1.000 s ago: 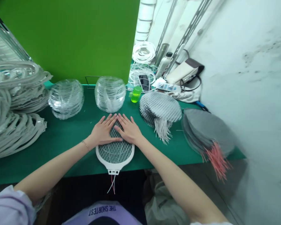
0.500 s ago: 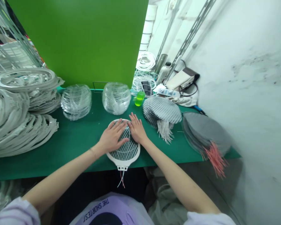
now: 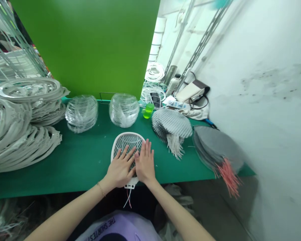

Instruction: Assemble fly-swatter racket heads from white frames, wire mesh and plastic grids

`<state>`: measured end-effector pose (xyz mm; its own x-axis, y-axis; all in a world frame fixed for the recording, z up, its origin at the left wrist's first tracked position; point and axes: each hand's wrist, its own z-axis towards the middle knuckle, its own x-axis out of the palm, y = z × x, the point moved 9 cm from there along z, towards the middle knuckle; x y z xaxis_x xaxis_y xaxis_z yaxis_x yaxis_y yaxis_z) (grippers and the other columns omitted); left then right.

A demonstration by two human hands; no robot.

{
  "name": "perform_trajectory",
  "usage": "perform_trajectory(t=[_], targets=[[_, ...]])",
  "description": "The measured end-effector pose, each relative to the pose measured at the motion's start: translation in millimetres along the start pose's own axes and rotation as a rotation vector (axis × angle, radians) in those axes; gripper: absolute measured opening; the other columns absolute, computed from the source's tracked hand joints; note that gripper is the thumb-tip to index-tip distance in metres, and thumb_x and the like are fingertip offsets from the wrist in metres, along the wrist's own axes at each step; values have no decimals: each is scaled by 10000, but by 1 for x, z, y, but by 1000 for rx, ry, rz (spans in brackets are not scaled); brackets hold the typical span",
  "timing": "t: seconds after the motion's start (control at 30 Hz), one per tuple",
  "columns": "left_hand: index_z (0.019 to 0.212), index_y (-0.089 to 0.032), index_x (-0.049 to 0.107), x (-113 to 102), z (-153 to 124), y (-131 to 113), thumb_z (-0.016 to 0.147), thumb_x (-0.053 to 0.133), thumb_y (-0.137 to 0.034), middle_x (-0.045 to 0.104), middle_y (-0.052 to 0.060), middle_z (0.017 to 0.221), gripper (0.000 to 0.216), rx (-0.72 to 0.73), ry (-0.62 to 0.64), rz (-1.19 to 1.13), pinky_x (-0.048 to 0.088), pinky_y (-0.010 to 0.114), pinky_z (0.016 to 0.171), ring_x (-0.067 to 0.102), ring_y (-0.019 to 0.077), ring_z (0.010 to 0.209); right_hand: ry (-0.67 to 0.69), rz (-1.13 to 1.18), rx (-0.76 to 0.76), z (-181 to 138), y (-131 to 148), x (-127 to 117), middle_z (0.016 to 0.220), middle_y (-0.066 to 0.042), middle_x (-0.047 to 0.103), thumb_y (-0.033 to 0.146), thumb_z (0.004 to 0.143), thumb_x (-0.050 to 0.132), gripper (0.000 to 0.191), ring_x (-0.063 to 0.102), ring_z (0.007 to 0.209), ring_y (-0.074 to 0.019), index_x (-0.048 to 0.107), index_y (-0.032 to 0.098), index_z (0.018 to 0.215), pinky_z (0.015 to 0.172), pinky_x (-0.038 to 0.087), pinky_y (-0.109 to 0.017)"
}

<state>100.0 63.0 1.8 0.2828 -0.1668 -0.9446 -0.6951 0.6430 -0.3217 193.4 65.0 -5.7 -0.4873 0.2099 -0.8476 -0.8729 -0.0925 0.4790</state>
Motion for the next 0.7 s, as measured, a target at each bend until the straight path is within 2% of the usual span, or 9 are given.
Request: perform_trajectory(t=[0.07,0.13,0.23,0.3,0.33,0.47,0.53,0.6,0.7], targets=[[1591,-250,201,-2,-3,0,1016,307,-529,177,3,1659,648,-2,-3,8,189,564,1229,98,306,1543,7,-5,16,0,1,2,1681,-112,30,429,1038,175,650,21,1544,-298,-136,280,1589,1161,165,-694],[1591,-253,197,-8,-13,7,1007,326,-565,190,5,1656,674,-23,-4,12,224,557,1219,126,306,1539,-39,13,-16,25,5,-13,1678,-127,50,466,1025,239,690,16,1543,-322,-84,260,1600,1155,146,-708],[1590,-303,180,-22,-39,34,1006,332,-583,206,-20,1652,665,-123,-1,48,264,579,1195,158,319,1532,-228,52,-86,100,3,-64,1633,-154,238,496,981,377,698,201,1512,-305,170,203,1580,1186,233,-581],[1591,-329,142,-31,-57,57,1016,313,-575,199,-30,1652,649,-218,-21,84,268,586,1192,152,319,1532,-368,11,-27,158,-14,-96,1540,-203,385,484,941,453,697,343,1438,-309,295,127,1519,1154,319,-504],[1593,-332,121,-35,-64,66,1019,303,-574,188,-32,1654,649,-258,-35,99,263,586,1195,142,317,1534,-373,-43,32,186,-26,-103,1534,-220,386,480,914,499,736,352,1429,-327,298,100,1511,1134,342,-499],[1593,-336,93,-38,-72,78,1034,266,-546,137,-55,1657,621,-317,-41,123,231,594,1209,103,310,1539,-67,-226,170,265,-65,-77,1425,-225,520,484,871,586,675,548,1249,-339,454,107,1416,979,461,-452],[1591,-342,103,-36,-70,76,1047,243,-504,135,-66,1654,584,-315,-30,123,220,605,1210,99,307,1540,0,-244,183,277,-70,-67,1241,-218,647,468,867,602,548,632,1099,-325,579,104,1275,891,489,-425],[1591,-339,113,-36,-68,74,1054,227,-471,138,-66,1653,564,-316,-25,119,216,609,1211,98,307,1540,-27,-264,209,273,-68,-76,1132,-228,682,448,858,612,483,653,1028,-333,621,85,1177,840,494,-422],[1593,-333,105,-36,-68,75,1055,221,-462,128,-64,1653,565,-319,-23,105,225,602,1210,95,307,1540,-301,-302,181,227,-38,-125,1091,-211,684,450,846,602,438,666,950,-333,619,106,1116,768,506,-419]])
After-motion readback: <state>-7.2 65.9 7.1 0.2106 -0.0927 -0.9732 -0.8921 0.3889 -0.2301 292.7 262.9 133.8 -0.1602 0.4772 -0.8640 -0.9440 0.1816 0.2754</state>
